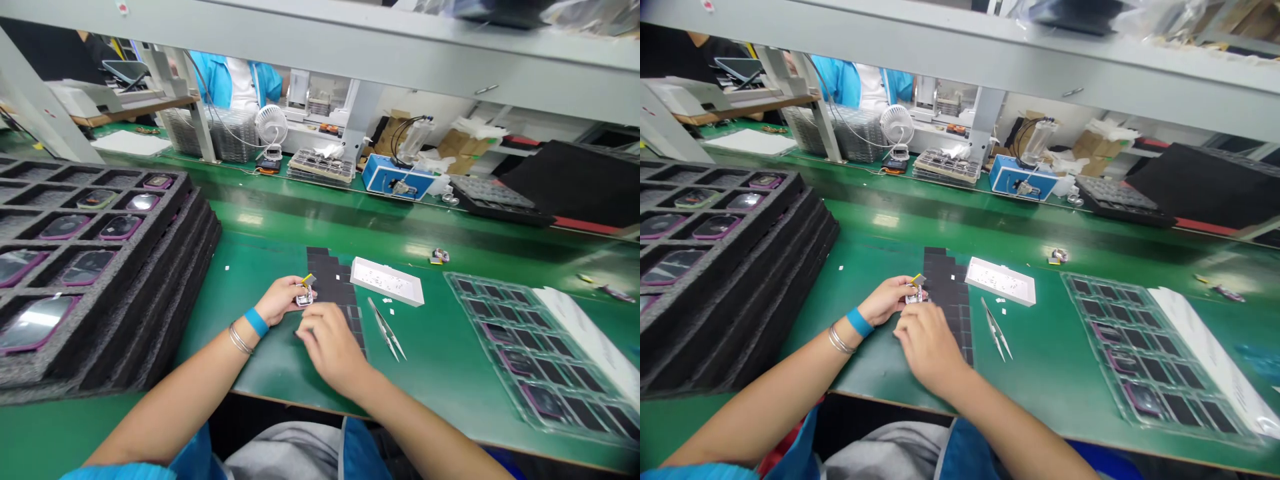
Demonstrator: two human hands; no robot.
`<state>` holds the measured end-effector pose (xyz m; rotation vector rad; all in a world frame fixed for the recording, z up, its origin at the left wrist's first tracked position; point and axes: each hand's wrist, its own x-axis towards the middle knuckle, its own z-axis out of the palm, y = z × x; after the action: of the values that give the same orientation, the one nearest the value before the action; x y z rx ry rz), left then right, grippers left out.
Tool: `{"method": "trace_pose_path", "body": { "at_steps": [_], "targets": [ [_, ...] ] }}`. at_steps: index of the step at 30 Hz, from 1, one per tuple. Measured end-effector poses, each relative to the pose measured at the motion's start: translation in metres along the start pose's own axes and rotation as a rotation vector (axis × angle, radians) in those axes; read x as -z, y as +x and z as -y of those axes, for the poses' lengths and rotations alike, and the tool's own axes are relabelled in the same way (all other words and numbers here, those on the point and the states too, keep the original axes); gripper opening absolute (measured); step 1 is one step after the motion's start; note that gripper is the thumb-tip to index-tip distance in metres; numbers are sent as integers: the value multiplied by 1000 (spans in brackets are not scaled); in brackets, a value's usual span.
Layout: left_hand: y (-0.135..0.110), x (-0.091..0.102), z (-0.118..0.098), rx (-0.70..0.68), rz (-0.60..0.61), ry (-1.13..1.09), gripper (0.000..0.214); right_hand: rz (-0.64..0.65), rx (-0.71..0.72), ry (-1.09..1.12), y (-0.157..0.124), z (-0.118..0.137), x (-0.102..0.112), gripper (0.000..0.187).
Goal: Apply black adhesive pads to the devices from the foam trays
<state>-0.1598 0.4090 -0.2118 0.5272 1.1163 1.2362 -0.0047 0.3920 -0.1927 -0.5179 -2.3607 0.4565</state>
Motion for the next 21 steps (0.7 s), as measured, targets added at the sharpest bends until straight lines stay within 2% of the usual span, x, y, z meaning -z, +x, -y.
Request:
{"method": "trace_pose_path", "body": {
  "at_steps": [2,4,7,9,13,21],
  "targets": [
    [-1,-1,0,-25,-9,16,15,-83,-42,137,11,-14,15,9],
    [-3,-3,0,-35,-13,31,17,-117,-158,324,19,-34,23,6],
    [-6,-6,-1,-22,4,60,21,-110,-361,618,22,-59,18,12],
    [-8,-9,0,-22,23,74,23,-80,-458,726,20,-68,11,19],
    [-8,-12,2,-13,38,99,29,-24,-525,720,15,-67,3,20],
    [-5,-10,7,5,52,92,29,-40,-499,533,13,-62,3,14]
  ]
}}
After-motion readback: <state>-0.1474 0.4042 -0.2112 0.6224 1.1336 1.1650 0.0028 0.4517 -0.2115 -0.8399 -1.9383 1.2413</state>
